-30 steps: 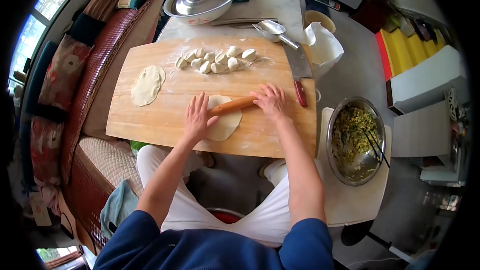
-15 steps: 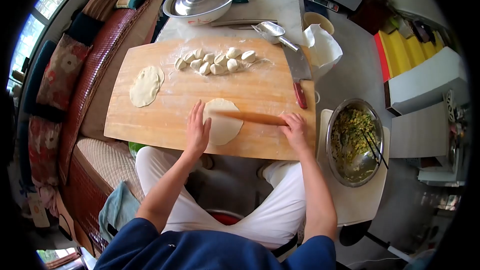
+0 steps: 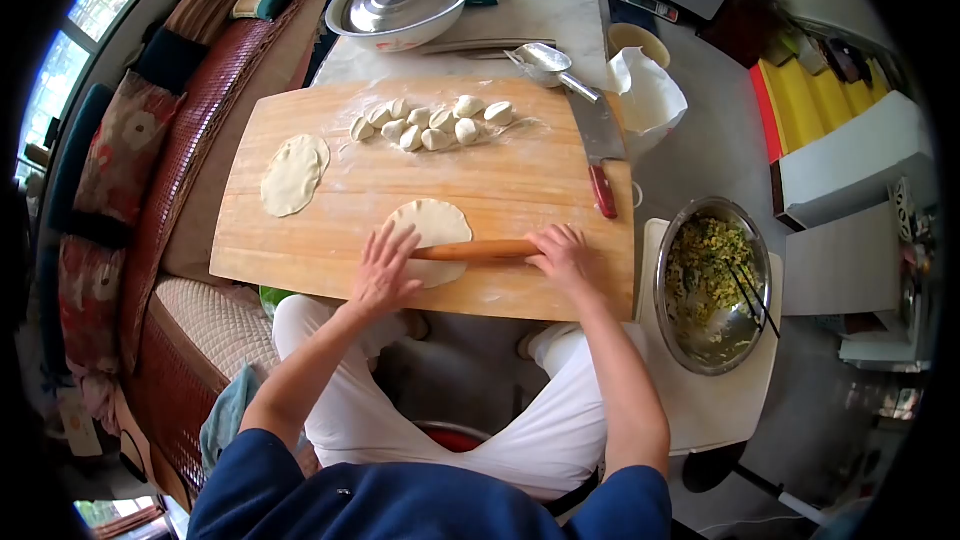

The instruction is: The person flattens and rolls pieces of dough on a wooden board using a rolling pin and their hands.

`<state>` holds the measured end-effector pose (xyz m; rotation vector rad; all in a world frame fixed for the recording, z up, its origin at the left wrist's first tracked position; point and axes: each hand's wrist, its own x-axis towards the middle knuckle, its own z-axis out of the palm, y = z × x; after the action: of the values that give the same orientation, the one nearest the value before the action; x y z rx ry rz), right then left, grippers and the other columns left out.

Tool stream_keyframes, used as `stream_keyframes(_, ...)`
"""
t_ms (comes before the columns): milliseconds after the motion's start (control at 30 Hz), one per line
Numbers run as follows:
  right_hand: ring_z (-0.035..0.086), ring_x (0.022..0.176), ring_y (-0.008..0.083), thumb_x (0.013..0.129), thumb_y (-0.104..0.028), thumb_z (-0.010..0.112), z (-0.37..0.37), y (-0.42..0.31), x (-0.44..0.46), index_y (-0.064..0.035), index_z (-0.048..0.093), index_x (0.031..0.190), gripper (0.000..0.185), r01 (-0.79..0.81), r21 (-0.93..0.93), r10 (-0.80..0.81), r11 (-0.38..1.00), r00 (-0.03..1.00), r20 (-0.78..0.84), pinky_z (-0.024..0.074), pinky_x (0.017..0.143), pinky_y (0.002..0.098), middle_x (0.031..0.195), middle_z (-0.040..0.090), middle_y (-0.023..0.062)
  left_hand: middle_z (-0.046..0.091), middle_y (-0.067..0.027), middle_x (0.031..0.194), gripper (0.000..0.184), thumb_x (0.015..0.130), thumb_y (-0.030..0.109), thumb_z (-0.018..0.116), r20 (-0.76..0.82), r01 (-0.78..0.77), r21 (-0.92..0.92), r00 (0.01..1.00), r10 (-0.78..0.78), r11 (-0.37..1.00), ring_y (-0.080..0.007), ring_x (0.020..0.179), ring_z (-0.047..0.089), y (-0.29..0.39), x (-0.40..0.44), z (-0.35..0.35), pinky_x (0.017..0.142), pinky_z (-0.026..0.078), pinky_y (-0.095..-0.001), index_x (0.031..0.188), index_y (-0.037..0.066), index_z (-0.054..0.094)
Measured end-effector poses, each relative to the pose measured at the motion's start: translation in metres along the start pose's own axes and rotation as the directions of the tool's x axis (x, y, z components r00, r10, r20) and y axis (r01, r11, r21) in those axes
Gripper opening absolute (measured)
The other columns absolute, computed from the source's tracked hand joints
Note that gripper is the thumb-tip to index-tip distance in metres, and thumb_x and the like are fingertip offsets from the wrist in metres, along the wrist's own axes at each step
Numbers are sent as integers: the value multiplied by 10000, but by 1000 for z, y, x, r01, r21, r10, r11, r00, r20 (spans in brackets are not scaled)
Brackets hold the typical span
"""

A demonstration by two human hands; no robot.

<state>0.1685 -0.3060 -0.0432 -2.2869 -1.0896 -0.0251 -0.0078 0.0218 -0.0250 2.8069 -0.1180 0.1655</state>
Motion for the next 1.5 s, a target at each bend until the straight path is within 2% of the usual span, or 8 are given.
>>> stream_keyframes(200, 553, 1126, 241, 718, -210, 822, 16, -6, 63, -182, 704, 1151, 449, 79, -157, -92, 984, 992, -82, 368, 1028, 448, 1134, 634, 8, 276, -73, 1633, 863, 868, 523, 667, -37, 229, 144, 973, -226, 963, -346, 1525, 174, 0, 29, 4, 1217, 185, -545, 1530, 69, 351)
stream_keyframes(433, 565, 1113, 239, 704, -175, 828, 3, -21, -13, -159, 675, 1157, 478, 108, -157, -114, 982, 993, -29, 424, 995, 438, 1152, 628, 12, 291, -60, 1628, 899, 827, 457, 732, 180, -84, -35, 980, 89, 996, -349, 1516, 208, 61, -30, -10, 1221, 219, -519, 1554, 123, 321)
stream_keyframes(533, 590, 1061, 293, 723, -167, 815, -9, -26, -29, -94, 656, 1132, 445, 87, -92, -81, 992, 994, 69, 498, 893, 412, 1098, 640, 60, 315, -74, 1618, 822, 823, 311, 769, 95, -40, -87, 994, 48, 995, -363, 1495, 253, 50, -24, -7, 1198, 267, -516, 1521, 117, 382)
stream_keyframes(633, 599, 1030, 332, 775, -168, 779, -21, -17, -31, -69, 643, 1155, 415, -137, -56, 129, 989, 983, -132, 505, 864, 423, 1066, 641, 105, 560, -180, 1338, 623, 772, 94, 788, -355, 206, -340, 875, -328, 917, -413, 1227, 517, 5, 10, 9, 1037, 433, -489, 1344, 54, 544)
stream_keyframes(1033, 590, 1018, 377, 901, -240, 701, 25, 18, -24, -28, 621, 1198, 374, -417, -14, 346, 909, 771, -535, 499, 832, 471, 1079, 627, 160, 690, -227, 933, 437, 622, 271, 841, 290, 727, -85, 672, -681, 681, -371, 877, 676, -22, 77, -21, 783, 555, -451, 911, -15, 680)
stream_keyframes(1333, 623, 966, 375, 913, -210, 683, 16, 12, -24, -39, 631, 1182, 323, -418, 121, 403, 900, 694, -596, 508, 817, 458, 1053, 656, 146, 634, -69, 750, 177, 778, 87, 723, -13, 204, -800, 934, -357, 563, -123, 678, 571, 41, 116, -37, 588, 474, -320, 863, -19, 608)
stream_keyframes(1400, 623, 963, 375, 914, -203, 679, 17, 14, -29, -37, 630, 1179, 316, -405, 129, 394, 905, 685, -613, 505, 813, 458, 1057, 656, 142, 603, -66, 714, 153, 825, 99, 705, 63, 286, -779, 921, -384, 558, -130, 686, 562, 82, 136, -30, 609, 470, -321, 881, 8, 597)
stream_keyframes(1500, 621, 943, 384, 936, -203, 662, 12, 10, -27, -29, 640, 1153, 280, -395, 161, 399, 904, 649, -648, 497, 803, 462, 1014, 660, 152, 636, -104, 775, 74, 832, 147, 664, -258, 39, -419, 953, -160, 907, -268, 716, 618, 133, 153, 34, 669, 513, -409, 856, 93, 619)
